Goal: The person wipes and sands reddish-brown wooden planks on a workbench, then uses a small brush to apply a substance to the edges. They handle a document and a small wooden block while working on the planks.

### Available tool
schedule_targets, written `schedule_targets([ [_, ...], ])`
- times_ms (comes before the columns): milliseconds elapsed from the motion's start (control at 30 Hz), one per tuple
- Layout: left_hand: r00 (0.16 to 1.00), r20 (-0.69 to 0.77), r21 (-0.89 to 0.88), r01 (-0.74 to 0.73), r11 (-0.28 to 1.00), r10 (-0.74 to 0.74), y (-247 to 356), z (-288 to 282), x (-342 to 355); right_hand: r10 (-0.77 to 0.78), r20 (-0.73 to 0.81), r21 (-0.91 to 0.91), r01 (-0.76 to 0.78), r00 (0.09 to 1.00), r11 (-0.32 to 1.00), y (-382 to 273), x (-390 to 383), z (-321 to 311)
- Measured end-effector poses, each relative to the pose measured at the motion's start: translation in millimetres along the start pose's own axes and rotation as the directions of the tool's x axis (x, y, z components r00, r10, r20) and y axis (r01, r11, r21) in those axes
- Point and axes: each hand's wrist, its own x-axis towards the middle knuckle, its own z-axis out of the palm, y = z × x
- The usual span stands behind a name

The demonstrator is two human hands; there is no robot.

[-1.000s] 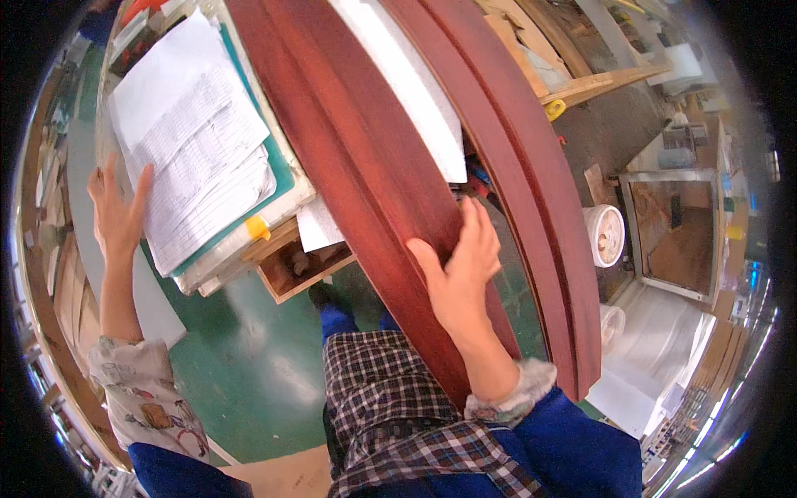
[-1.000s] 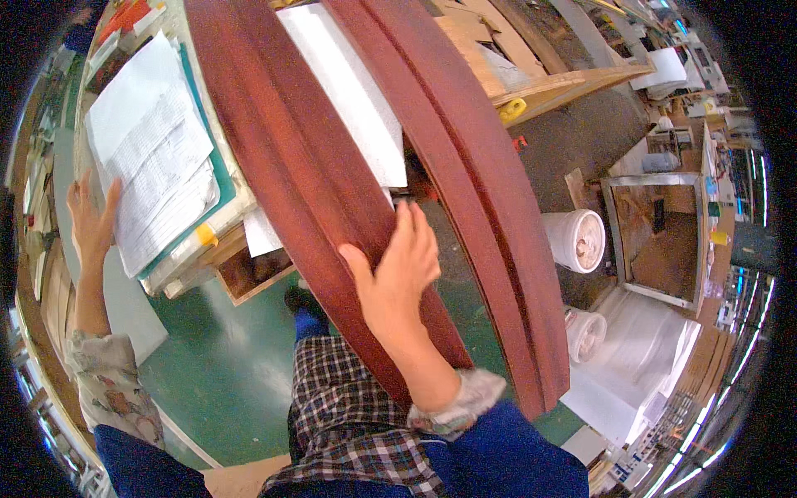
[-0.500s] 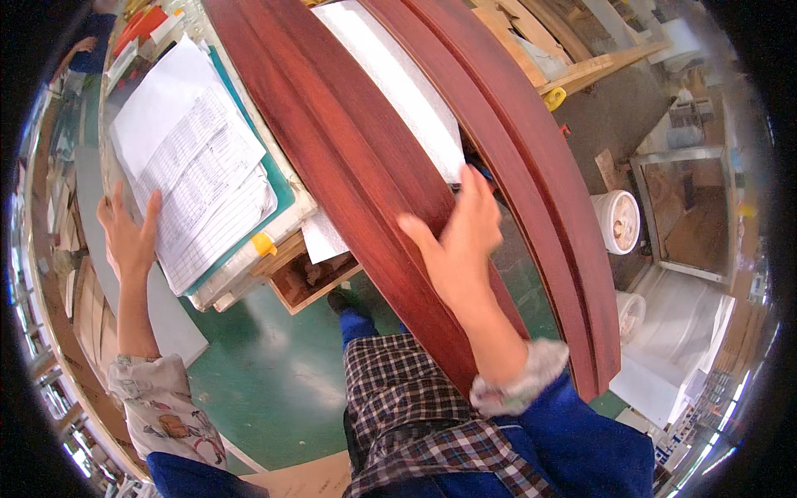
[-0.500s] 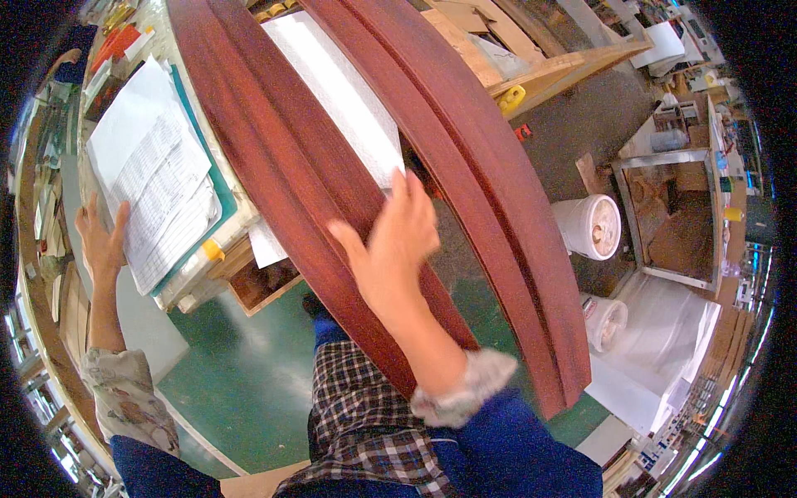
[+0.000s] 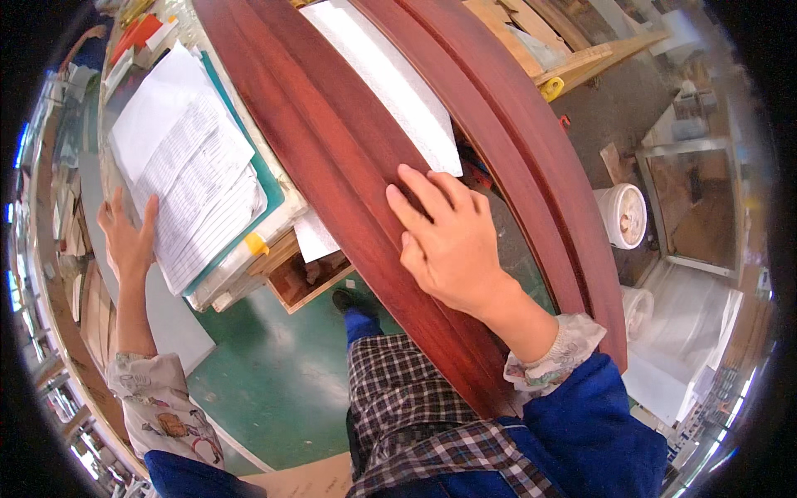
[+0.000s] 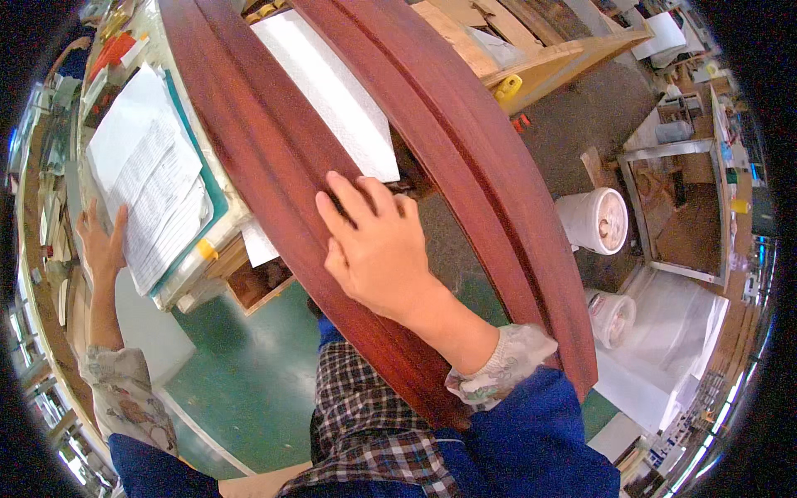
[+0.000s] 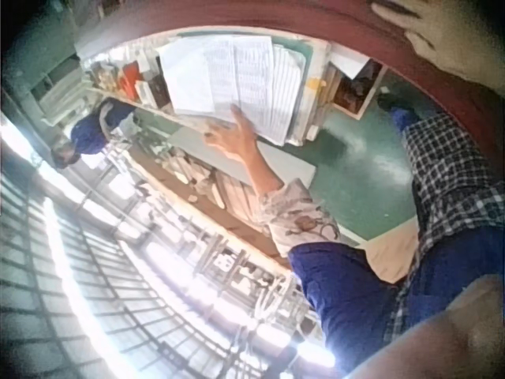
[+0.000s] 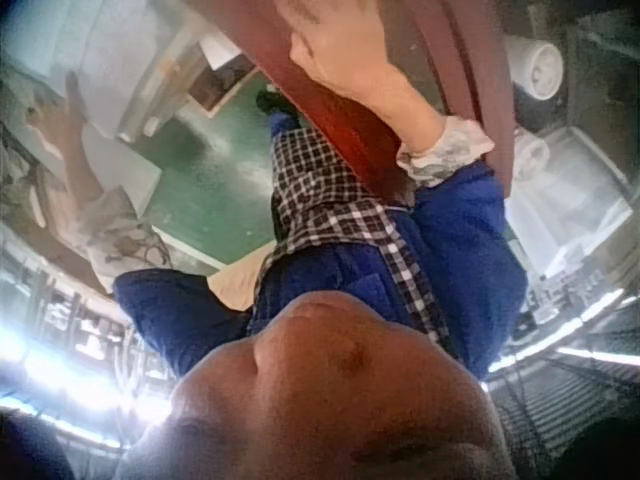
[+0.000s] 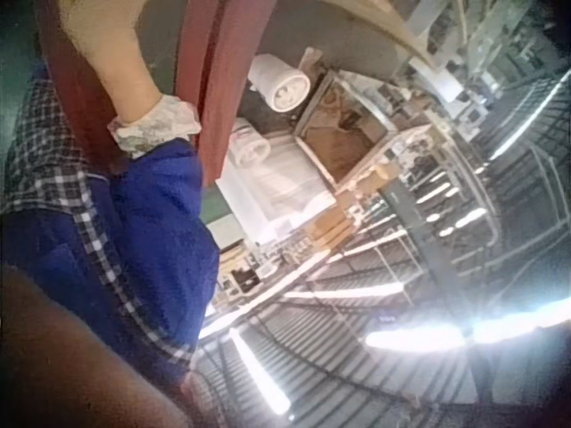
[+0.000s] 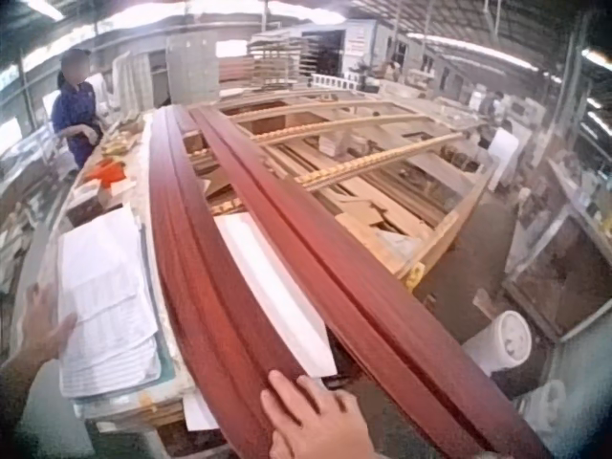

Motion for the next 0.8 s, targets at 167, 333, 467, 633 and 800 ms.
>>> schedule_targets([
  [167, 0.999, -0.024, 0.013, -0.037, 0.999, 0.037, -3, 4, 0, -0.021, 0.22, -0.1, 0.044, 0.975, 0.994, -11, -42, -27],
  [333, 1.0, -0.01, 0.014, -0.027, 1.0, 0.027, 0, 3, 0, 0.028, 0.118, -0.076, -0.019, 0.993, 0.997, -8, -41, -22],
  [467, 1.0, 0.012, 0.02, -0.014, 1.0, 0.014, 7, -5, -2, 0.031, -0.031, -0.028, -0.032, 0.999, 0.999, -9, 4, 14],
  [633, 1.0, -0.015, 0.003, -0.009, 1.0, 0.009, -5, 4, -3, 0.065, 0.166, -0.04, -0.059, 0.984, 0.997, -17, -39, -7],
  [800, 1.0, -0.011, -0.028, -0.006, 1.0, 0.006, 6, -4, -4, 0.031, 0.029, -0.042, -0.03, 0.999, 0.999, -9, -2, 8],
])
